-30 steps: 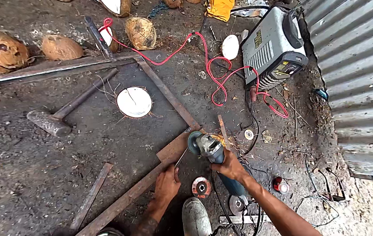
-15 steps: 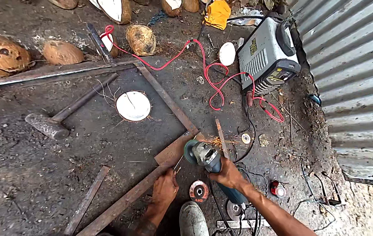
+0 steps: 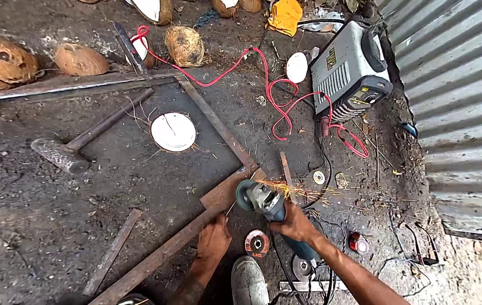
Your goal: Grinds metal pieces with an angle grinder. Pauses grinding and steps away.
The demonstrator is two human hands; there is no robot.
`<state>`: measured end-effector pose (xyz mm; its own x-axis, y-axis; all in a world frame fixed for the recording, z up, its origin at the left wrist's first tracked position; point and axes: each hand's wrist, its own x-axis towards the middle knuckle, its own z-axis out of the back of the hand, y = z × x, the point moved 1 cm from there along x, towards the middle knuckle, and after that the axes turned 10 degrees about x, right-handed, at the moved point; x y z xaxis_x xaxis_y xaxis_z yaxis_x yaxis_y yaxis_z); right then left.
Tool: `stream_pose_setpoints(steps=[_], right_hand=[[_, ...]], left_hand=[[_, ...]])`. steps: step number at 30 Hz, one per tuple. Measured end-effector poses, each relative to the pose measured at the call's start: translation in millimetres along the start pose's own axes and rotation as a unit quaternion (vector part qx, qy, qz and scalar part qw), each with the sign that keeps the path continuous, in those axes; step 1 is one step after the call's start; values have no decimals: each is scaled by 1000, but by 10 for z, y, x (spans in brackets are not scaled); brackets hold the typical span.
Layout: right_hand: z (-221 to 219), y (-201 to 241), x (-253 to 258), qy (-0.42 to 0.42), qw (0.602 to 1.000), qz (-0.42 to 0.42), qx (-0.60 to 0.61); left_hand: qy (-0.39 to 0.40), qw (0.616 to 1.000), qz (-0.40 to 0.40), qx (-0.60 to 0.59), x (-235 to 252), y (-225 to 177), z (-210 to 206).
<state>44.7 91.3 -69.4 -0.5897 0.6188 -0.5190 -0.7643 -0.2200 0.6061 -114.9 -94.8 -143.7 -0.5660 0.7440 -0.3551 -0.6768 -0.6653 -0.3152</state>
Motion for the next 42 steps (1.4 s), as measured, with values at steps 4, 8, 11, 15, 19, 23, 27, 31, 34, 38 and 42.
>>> stream_pose_setpoints(steps=[4, 8, 11, 15, 19, 23, 27, 31, 34, 38, 42], right_hand=[[109, -5, 110, -26, 1000, -16, 8], [25, 10, -4, 11, 1000, -9, -15], [55, -31, 40, -1, 1000, -1, 6], [257, -158, 115, -64, 995, -16, 71], [240, -250, -78, -69, 996, -19, 61], [34, -278, -208, -32, 999, -9, 30], [-50, -244, -193, -18, 1000, -12, 5], [48, -229, -60, -32, 999, -17, 13], [80, -246, 0, -51, 998, -18, 23], [-37, -219, -116, -14, 1000, -15, -6], [-6, -210, -72, -18, 1000, -11, 7]], left_hand=[[-19, 1000, -2, 0, -6, 3, -3], [-14, 1000, 2, 6, 25, 0, -24], [43, 999, 24, 18, 16, -27, 34], [63, 996, 38, 42, -4, -94, 127], [80, 991, 54, 96, -58, -219, 133], [94, 981, 63, 157, -50, -292, 127], [71, 976, 56, 197, -58, -308, 90], [61, 975, 56, 208, -39, -306, 79], [49, 975, 61, 208, -41, -317, 88], [56, 973, 68, 212, -26, -331, 102], [61, 976, 70, 197, -41, -327, 117]])
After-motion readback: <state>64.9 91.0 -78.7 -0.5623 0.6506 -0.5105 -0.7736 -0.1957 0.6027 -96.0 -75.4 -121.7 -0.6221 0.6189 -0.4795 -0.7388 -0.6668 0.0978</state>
